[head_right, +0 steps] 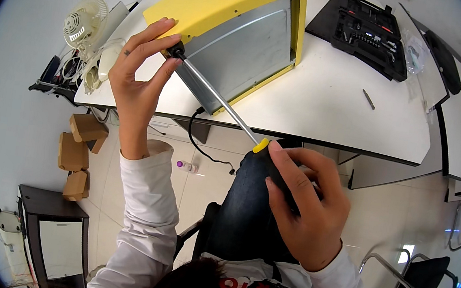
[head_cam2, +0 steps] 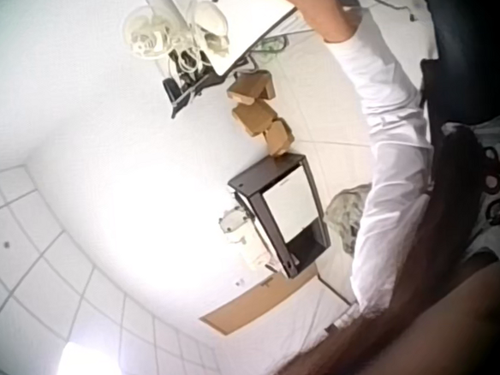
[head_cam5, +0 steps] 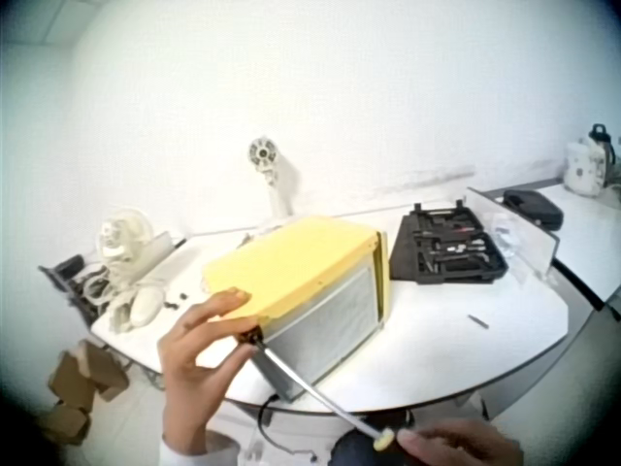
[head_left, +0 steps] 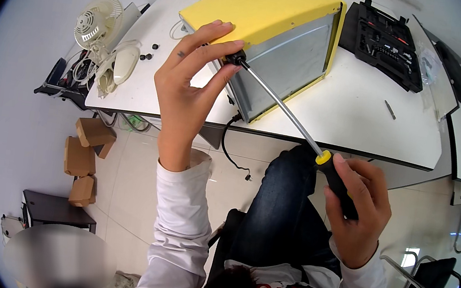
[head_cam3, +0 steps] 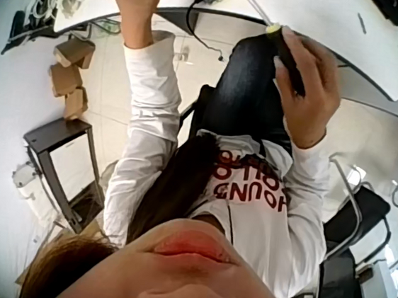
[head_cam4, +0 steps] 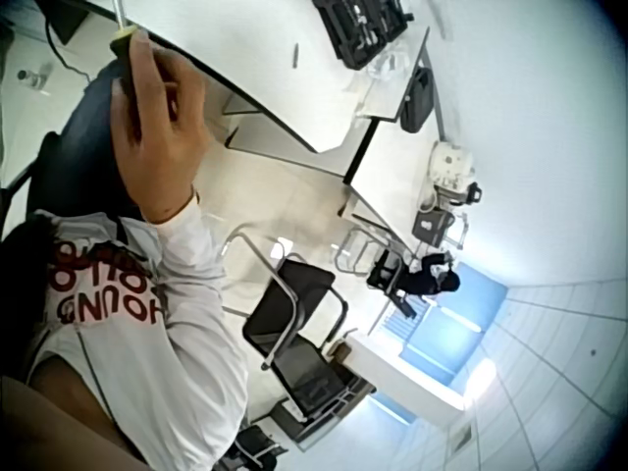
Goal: The person uses a screwdriver to tighten screws on a yellow toaster, securing its casing. They rotate the toaster to access different screw locations and continue tightening until the casing is fully assembled.
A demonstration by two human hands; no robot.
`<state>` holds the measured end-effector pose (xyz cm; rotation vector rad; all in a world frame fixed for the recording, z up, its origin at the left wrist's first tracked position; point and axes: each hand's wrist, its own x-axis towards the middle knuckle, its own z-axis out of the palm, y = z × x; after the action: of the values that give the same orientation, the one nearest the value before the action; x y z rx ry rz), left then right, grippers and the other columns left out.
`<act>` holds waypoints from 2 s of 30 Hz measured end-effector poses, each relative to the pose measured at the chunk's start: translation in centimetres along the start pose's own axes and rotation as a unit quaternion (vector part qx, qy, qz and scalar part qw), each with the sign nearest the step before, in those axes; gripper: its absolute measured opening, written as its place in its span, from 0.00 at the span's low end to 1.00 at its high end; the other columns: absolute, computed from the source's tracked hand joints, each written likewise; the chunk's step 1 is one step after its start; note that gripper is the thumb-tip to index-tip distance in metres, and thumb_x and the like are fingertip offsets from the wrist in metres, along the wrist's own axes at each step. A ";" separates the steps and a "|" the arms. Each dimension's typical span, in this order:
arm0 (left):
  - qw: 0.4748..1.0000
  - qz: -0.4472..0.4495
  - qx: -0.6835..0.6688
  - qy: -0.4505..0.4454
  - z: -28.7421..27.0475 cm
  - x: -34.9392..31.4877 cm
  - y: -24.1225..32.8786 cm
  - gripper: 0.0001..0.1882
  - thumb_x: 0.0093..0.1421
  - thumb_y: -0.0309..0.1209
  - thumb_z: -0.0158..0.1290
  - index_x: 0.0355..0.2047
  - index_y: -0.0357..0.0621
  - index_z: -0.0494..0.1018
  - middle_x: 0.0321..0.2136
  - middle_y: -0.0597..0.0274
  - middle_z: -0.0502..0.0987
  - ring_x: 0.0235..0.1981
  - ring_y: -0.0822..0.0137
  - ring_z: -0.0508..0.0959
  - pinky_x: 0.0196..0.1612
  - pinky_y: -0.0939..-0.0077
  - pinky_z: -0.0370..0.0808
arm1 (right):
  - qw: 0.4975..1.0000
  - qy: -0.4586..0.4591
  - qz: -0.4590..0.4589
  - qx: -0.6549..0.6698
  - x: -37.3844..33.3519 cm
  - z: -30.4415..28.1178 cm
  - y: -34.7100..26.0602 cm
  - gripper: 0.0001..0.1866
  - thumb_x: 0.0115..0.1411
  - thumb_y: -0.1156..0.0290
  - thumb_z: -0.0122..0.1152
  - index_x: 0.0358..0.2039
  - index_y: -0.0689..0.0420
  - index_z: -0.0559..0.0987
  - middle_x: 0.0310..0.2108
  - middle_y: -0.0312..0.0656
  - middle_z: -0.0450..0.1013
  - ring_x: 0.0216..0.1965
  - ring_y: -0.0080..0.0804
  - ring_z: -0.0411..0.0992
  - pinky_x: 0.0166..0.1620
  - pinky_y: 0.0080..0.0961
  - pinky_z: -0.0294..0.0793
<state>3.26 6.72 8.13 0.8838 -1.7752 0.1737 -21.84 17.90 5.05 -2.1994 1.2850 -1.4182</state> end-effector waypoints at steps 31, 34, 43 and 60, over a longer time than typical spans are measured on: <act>1.000 0.000 0.002 0.004 0.0 -0.2 0.0 0.17 0.44 0.15 0.61 0.36 0.42 0.80 0.43 0.58 0.78 0.49 0.58 0.75 0.49 0.69 0.76 | 0.996 -0.014 0.068 -0.060 2.1 -2.8 -3.3 0.18 0.44 0.80 0.69 0.38 0.60 0.76 0.37 0.44 0.69 0.34 0.40 0.75 0.32 0.26 0.75; 1.000 0.001 0.009 0.007 -0.1 -0.2 0.0 0.17 0.44 0.15 0.61 0.36 0.42 0.80 0.43 0.58 0.77 0.49 0.58 0.75 0.49 0.70 0.76 | 0.992 -0.014 0.030 -0.124 2.2 -3.6 -3.6 0.23 0.41 0.81 0.69 0.40 0.59 0.76 0.37 0.44 0.70 0.33 0.36 0.74 0.33 0.25 0.75; 1.000 -0.016 0.014 0.000 0.0 -0.3 0.0 0.18 0.44 0.16 0.61 0.38 0.42 0.79 0.45 0.57 0.77 0.50 0.61 0.75 0.52 0.70 0.71 | 0.991 -0.066 0.039 -0.111 3.4 -4.7 -3.7 0.28 0.47 0.68 0.70 0.49 0.57 0.72 0.37 0.44 0.70 0.31 0.33 0.73 0.30 0.24 0.73; 1.000 -0.021 0.013 0.009 0.2 -0.5 0.0 0.19 0.44 0.15 0.59 0.39 0.42 0.79 0.46 0.58 0.77 0.51 0.61 0.74 0.55 0.68 0.68 | 0.995 -0.051 -0.034 -0.079 3.6 -4.8 -4.3 0.23 0.52 0.66 0.68 0.46 0.55 0.70 0.39 0.45 0.67 0.33 0.33 0.70 0.31 0.24 0.73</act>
<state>3.16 6.84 7.56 0.9353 -1.7394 0.1776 -22.88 18.94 12.27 -2.4067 1.3401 -1.2471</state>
